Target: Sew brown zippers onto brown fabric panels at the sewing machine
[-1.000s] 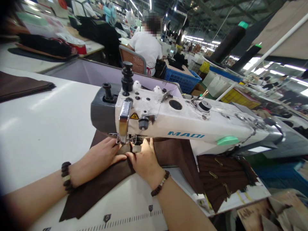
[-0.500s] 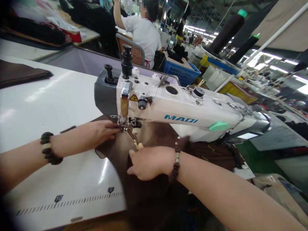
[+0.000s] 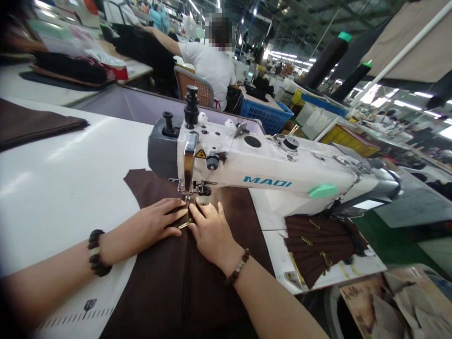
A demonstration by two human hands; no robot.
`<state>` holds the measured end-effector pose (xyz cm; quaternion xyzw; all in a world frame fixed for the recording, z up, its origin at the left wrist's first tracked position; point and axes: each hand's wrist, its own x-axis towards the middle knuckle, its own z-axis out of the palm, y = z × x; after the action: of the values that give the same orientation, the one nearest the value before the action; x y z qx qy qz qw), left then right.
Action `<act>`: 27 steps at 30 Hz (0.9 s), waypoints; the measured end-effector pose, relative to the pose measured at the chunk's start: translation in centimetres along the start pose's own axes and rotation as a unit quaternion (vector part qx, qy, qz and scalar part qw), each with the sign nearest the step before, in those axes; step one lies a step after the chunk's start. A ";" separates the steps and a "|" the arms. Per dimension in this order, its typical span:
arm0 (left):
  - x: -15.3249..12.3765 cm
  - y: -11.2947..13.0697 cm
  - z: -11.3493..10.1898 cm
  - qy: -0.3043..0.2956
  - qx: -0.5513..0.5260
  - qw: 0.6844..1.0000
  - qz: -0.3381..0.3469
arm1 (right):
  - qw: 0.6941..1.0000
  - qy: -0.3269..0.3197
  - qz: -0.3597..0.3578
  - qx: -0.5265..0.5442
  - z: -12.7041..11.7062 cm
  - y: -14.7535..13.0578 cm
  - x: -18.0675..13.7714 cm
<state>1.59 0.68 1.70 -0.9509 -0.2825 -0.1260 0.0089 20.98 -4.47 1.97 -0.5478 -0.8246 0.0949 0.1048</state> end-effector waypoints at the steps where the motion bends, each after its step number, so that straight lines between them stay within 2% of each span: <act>1: 0.0 0.0 0.1 0.001 0.001 1.000 0.006 | 1.000 -0.002 0.005 -0.001 -0.1 -0.2 0.0; 11: -0.1 -0.4 0.3 -0.008 0.000 1.000 0.029 | 0.999 0.002 0.033 0.006 0.4 -0.9 0.0; 27: 0.2 -1.0 0.2 -0.030 -0.057 0.998 0.006 | 0.998 0.002 0.046 0.034 0.3 -1.2 0.4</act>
<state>1.29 1.65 1.48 -0.9551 -0.2690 -0.1128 -0.0529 19.70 -4.52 1.99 -0.5816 -0.7946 0.1262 0.1202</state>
